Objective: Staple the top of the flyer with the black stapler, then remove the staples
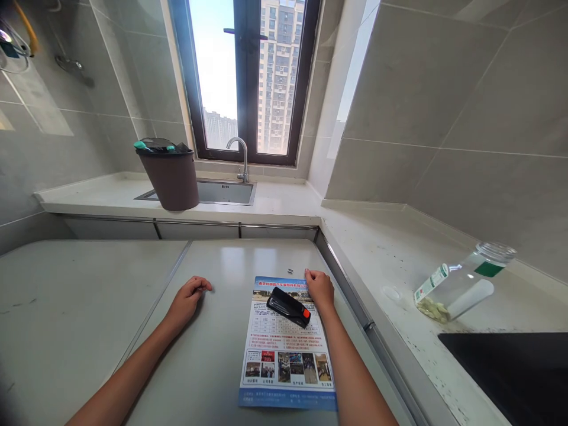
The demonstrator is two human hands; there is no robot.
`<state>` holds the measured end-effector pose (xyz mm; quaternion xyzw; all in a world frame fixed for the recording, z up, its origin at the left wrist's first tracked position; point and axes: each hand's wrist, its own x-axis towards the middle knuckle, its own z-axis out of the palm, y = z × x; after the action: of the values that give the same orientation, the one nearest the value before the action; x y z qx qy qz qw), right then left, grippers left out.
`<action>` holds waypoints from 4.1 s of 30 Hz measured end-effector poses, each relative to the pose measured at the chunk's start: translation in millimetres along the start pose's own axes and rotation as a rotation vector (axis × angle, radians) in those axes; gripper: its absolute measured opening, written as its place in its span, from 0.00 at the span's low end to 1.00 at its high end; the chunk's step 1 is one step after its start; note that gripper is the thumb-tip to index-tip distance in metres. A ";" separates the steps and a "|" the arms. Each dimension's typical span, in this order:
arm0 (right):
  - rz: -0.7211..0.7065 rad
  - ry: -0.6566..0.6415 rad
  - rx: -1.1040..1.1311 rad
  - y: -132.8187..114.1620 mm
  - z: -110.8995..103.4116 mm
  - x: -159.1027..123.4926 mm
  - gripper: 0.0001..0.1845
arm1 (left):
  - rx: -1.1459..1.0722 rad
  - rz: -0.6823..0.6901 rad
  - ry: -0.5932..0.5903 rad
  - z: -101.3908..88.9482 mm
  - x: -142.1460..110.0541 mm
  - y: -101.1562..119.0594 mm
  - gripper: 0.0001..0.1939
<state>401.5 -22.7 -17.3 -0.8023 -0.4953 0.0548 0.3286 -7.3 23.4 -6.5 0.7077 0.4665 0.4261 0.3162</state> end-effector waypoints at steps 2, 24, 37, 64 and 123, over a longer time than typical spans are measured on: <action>0.004 -0.006 -0.010 -0.7 -0.7 -0.5 0.28 | -0.004 -0.011 -0.001 -0.1 -0.9 3.2 0.13; 0.024 -0.048 -0.062 -7.4 -4.7 -4.3 0.27 | 0.022 0.002 0.000 0.2 0.0 4.3 0.12; 0.005 -0.066 -0.079 -9.9 -6.5 -6.3 0.27 | 0.030 -0.021 -0.010 0.6 -0.7 4.5 0.12; -0.557 -0.185 0.055 -8.3 20.7 -5.6 0.19 | -0.154 -0.098 0.012 -4.4 1.8 4.5 0.09; -0.614 -0.490 0.022 -99.5 -15.0 -70.4 0.09 | -1.452 -0.162 0.195 -63.5 -2.0 6.9 0.20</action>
<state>296.7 -59.1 35.6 -0.5762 -0.7756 0.1491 0.2102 -62.0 22.3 26.4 0.2424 0.1441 0.6639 0.6926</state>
